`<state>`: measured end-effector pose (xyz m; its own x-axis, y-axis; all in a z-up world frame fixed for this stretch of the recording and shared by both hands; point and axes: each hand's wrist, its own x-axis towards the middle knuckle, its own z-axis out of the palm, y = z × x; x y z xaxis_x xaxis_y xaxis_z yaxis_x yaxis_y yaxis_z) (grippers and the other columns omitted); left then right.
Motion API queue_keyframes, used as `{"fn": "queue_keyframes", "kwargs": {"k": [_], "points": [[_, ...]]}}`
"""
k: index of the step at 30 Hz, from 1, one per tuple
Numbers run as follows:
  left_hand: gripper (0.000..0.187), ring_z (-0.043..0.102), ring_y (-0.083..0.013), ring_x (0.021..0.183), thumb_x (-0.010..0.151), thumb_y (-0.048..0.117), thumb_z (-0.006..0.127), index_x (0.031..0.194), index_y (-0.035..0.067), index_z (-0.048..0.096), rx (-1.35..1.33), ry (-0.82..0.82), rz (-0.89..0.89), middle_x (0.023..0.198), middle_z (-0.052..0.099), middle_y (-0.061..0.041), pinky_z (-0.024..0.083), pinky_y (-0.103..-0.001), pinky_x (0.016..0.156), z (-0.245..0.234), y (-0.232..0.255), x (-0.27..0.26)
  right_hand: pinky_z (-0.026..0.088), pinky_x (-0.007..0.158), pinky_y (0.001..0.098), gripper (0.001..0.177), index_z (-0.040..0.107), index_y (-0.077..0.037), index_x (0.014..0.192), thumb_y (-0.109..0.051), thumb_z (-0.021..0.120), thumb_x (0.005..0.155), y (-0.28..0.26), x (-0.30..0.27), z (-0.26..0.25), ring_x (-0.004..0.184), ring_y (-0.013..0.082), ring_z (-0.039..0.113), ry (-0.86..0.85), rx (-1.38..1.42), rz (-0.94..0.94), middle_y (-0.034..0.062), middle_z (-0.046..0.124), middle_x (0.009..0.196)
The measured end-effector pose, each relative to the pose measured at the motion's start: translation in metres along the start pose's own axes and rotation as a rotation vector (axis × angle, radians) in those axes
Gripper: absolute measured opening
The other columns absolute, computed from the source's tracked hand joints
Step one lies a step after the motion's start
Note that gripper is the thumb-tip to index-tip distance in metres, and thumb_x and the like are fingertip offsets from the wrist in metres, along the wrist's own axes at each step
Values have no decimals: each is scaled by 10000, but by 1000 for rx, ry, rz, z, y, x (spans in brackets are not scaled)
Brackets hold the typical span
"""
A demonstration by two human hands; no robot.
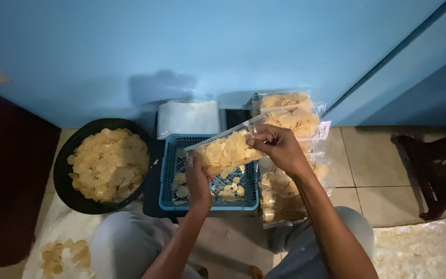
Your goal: Packaging chips into plastic bags from a basket and bowl
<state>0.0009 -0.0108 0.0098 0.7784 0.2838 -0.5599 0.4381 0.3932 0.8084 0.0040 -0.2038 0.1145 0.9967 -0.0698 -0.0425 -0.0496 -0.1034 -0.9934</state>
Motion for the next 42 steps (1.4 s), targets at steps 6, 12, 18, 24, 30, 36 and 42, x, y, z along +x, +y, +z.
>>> {"fn": "queue_keyframes", "kwargs": {"k": [6, 12, 18, 24, 30, 36, 42], "points": [[960, 244, -581, 1539, 935, 666, 631, 1708, 254, 238, -145, -128, -27, 1714, 187, -250, 318, -737, 1229, -1, 24, -29, 376, 529, 172, 267, 616, -24, 1127, 0, 756, 901, -15, -5, 3, 578, 28, 518, -72, 103, 49, 139, 817, 918], [995, 327, -556, 1517, 905, 607, 719, 1687, 183, 274, -307, -169, -227, 1704, 268, -254, 414, -747, 1184, -4, 25, -12, 580, 936, 497, 265, 766, -74, 1189, -194, 768, 952, -23, -4, -19, 1102, 338, 721, -65, -281, -199, 174, 741, 1210], [836, 654, -424, 1166, 820, 725, 771, 1399, 139, 624, -206, -118, -333, 1339, 646, -180, 564, -589, 1037, -18, -15, 29, 584, 863, 507, 185, 812, -90, 915, -179, 892, 775, -39, -13, -28, 901, 404, 753, -211, -724, -244, 144, 801, 875], [765, 721, -395, 1060, 822, 712, 779, 1320, 141, 676, -167, -69, -369, 1227, 701, -170, 641, -563, 948, -31, -40, 49, 570, 730, 456, 117, 824, -125, 940, -91, 795, 832, -31, -10, -18, 743, 364, 763, -239, -623, -154, 112, 808, 814], [812, 685, -400, 1011, 900, 639, 772, 1453, 76, 584, -236, -188, -424, 1284, 654, -190, 614, -554, 878, -34, -28, 44, 588, 830, 473, 89, 774, -92, 927, -48, 721, 870, -28, -11, -18, 870, 385, 775, -219, -577, -244, 125, 792, 797], [785, 520, -241, 652, 823, 674, 818, 1331, 100, 645, -364, -159, -516, 1068, 672, -150, 627, -489, 904, -22, -26, 33, 528, 975, 521, 373, 708, -119, 1016, -156, 928, 717, 20, -2, -13, 1145, 490, 601, 219, -574, -460, 170, 518, 1272], [837, 488, -429, 1473, 917, 468, 771, 1569, -2, 537, -697, -752, -517, 1527, 566, -231, 570, -415, 1083, -63, -96, 107, 554, 988, 617, 1235, 242, 5, 1547, -278, 1021, 632, 22, -6, 27, 1287, 551, 518, 143, 152, 96, 343, 417, 1474]]}}
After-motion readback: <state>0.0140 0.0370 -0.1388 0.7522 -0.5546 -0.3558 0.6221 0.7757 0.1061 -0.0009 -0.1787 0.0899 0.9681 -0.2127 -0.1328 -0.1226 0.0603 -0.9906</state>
